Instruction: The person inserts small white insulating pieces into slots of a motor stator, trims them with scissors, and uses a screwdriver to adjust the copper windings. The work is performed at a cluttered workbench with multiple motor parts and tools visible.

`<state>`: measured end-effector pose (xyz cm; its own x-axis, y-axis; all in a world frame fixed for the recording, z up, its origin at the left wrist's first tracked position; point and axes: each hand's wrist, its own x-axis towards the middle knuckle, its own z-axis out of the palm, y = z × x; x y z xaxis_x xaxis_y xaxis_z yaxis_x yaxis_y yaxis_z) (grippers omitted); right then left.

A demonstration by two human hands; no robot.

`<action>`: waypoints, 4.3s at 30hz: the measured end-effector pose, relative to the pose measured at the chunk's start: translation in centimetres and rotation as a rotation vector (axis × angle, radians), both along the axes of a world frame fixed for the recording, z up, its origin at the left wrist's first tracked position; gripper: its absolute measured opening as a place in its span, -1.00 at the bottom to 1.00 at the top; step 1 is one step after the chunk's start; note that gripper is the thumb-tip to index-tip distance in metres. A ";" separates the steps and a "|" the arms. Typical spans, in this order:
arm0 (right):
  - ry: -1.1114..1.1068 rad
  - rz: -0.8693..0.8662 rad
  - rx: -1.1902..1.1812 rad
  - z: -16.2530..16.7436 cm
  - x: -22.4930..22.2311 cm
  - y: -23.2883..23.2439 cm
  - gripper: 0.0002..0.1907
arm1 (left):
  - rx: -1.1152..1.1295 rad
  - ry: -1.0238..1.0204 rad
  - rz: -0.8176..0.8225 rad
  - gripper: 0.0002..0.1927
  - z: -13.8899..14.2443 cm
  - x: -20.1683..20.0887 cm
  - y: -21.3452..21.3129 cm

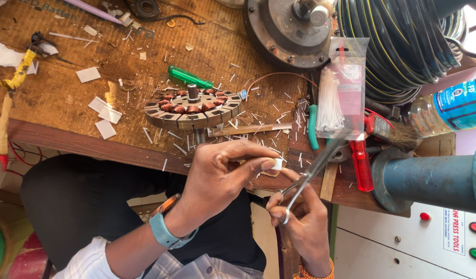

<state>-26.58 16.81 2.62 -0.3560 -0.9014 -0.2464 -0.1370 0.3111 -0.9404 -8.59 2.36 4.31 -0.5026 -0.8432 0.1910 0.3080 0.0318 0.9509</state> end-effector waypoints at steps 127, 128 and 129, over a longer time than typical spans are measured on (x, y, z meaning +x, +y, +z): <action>0.523 0.200 -0.836 2.7 0.9 -7.9 -0.74 | -0.427 -0.151 0.100 -0.88 3.2 2.3 0.2; 0.507 0.230 -0.826 2.9 0.8 -7.5 -0.73 | -0.404 -0.149 0.072 -0.89 3.1 2.5 0.2; 0.510 0.230 -0.809 3.1 0.7 -7.2 -0.73 | -0.286 -0.137 0.003 -0.90 3.1 2.6 0.1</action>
<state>-25.88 9.57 5.69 -0.0425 -0.7909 0.6105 -0.5621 -0.4862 -0.6690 -6.02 2.47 7.46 -0.5375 -0.7665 0.3514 0.1773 0.3046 0.9358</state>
